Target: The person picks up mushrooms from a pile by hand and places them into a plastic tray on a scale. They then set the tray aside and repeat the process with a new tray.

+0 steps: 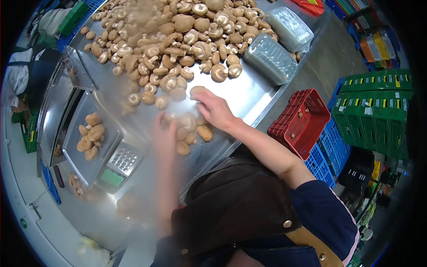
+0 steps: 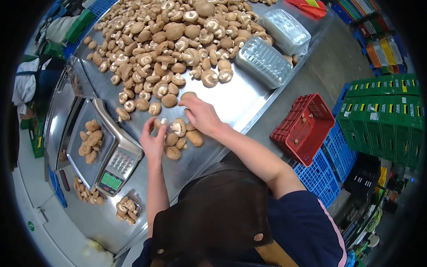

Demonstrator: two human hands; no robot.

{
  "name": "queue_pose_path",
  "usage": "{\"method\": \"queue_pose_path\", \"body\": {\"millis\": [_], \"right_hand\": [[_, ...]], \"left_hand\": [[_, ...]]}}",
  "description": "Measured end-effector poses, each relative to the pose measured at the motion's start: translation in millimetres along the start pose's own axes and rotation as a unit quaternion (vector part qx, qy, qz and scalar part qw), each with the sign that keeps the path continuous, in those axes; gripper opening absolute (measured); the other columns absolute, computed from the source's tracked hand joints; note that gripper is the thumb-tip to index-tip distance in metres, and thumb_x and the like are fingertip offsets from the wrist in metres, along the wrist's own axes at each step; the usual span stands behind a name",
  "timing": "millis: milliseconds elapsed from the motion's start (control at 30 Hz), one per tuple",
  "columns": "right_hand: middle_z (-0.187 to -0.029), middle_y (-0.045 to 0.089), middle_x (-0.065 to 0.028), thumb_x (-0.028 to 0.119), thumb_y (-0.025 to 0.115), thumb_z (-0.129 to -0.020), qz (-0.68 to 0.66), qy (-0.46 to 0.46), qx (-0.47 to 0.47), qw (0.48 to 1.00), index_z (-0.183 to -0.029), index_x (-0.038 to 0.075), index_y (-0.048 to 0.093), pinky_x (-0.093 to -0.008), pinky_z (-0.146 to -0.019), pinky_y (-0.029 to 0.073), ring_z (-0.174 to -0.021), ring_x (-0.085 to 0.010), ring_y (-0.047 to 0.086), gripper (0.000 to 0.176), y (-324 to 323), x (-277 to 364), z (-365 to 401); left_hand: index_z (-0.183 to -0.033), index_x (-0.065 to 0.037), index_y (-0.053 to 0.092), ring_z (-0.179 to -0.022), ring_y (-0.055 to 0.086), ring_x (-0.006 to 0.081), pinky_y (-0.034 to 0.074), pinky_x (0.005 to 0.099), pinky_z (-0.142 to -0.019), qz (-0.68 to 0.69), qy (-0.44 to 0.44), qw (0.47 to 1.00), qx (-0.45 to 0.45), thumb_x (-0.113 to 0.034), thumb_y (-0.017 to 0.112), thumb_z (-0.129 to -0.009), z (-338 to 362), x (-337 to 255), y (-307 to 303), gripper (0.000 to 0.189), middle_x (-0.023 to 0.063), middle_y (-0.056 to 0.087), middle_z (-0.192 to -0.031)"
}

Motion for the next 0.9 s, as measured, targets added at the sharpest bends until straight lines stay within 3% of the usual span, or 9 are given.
{"method": "queue_pose_path", "body": {"millis": [100,133,233,267,467,567,667,767,900], "right_hand": [[-0.116,0.059,-0.0108,0.000,0.059,-0.083,-0.021,0.042,-0.028,0.998,-0.115,0.007,0.060,-0.0407,-0.086,0.051,-0.101,-0.0320,0.061,0.032,-24.9,-19.9,18.1],[-0.117,0.059,-0.0110,-0.001,0.060,-0.083,-0.024,0.056,-0.039,0.997,-0.115,0.006,0.060,-0.0408,-0.087,0.050,-0.102,-0.0320,0.060,0.033,-28.6,-25.6,21.1],[-0.124,0.056,-0.0149,-0.002,0.063,-0.081,0.079,0.024,-0.074,0.994,-0.117,0.007,0.060,-0.0375,-0.084,0.054,-0.106,-0.0338,0.060,0.038,-37.2,-30.1,16.8],[-0.124,0.056,-0.0133,0.001,0.063,-0.081,0.042,0.045,-0.056,0.997,-0.118,0.005,0.059,-0.0417,-0.094,0.047,-0.116,-0.0334,0.054,0.037,-32.3,-30.6,12.2],[-0.123,0.056,-0.0132,0.004,0.065,-0.082,0.131,-0.073,0.003,0.989,-0.122,0.006,0.058,-0.0426,-0.099,0.044,-0.120,-0.0340,0.050,0.041,18.1,-31.4,-18.4],[-0.124,0.056,-0.0137,0.006,0.064,-0.083,0.067,-0.039,0.056,0.995,-0.125,0.007,0.057,-0.0413,-0.101,0.044,-0.120,-0.0332,0.050,0.042,20.3,-43.4,-22.7],[-0.125,0.057,-0.0140,0.008,0.062,-0.086,0.005,0.038,0.010,0.999,-0.127,0.009,0.056,-0.0408,-0.101,0.044,-0.120,-0.0331,0.051,0.042,-4.5,-34.1,-8.9],[-0.127,0.056,-0.0143,0.009,0.061,-0.087,-0.003,-0.001,-0.007,1.000,-0.130,0.009,0.055,-0.0407,-0.102,0.043,-0.120,-0.0336,0.051,0.043,-10.3,-5.0,4.7],[-0.129,0.055,-0.0153,0.008,0.061,-0.087,0.037,-0.021,0.098,0.994,-0.132,0.007,0.052,-0.0413,-0.103,0.044,-0.122,-0.0343,0.050,0.045,34.1,-3.0,21.3]], "left_hand": [[-0.122,-0.001,0.060,-0.113,0.060,0.0298,0.046,0.0365,-0.098,-0.099,0.187,0.977,0.029,-0.009,0.074,-0.076,29.8,-31.1,-3.1,0.049,0.0162,0.063,-0.115],[-0.125,-0.005,0.060,-0.124,0.052,0.0337,0.041,0.0426,-0.105,-0.133,0.225,0.960,0.100,-0.012,0.076,-0.076,40.1,-36.4,6.5,0.052,0.0166,0.057,-0.127],[-0.128,-0.011,0.060,-0.135,0.040,0.0377,0.030,0.0522,-0.111,-0.324,0.348,0.869,0.137,-0.018,0.076,-0.079,63.9,-43.2,37.3,0.052,0.0161,0.050,-0.137],[-0.130,-0.016,0.059,-0.140,0.031,0.0388,0.021,0.0583,-0.113,-0.328,0.343,0.868,0.148,-0.025,0.073,-0.081,63.8,-27.3,47.7,0.052,0.0155,0.044,-0.144],[-0.136,-0.010,0.051,-0.141,0.030,0.0409,0.020,0.0567,-0.114,-0.319,0.323,0.879,0.146,-0.028,0.074,-0.080,62.4,-27.1,44.1,0.064,0.0176,0.039,-0.148],[-0.139,-0.004,0.044,-0.142,0.027,0.0416,0.020,0.0546,-0.115,-0.216,0.280,0.931,0.090,-0.028,0.076,-0.078,61.8,-13.4,15.4,0.073,0.0198,0.038,-0.149],[-0.142,-0.001,0.039,-0.142,0.028,0.0415,0.020,0.0530,-0.115,-0.193,0.267,0.943,0.052,-0.028,0.077,-0.076,66.9,3.7,2.5,0.081,0.0215,0.037,-0.149],[-0.141,-0.001,0.039,-0.141,0.029,0.0414,0.021,0.0523,-0.115,-0.203,0.241,0.948,0.051,-0.028,0.077,-0.076,64.7,19.1,8.6,0.080,0.0212,0.038,-0.148],[-0.140,-0.001,0.040,-0.141,0.031,0.0405,0.024,0.0506,-0.114,-0.161,0.262,0.950,0.049,-0.028,0.078,-0.075,53.1,34.5,21.9,0.080,0.0203,0.039,-0.148]]}}
Point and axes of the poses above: each hand's wrist, its own z-axis away from the middle knuckle, its own y-axis out of the palm, x = y × z, the point moved 8 cm from there along -z, towards the middle knuckle
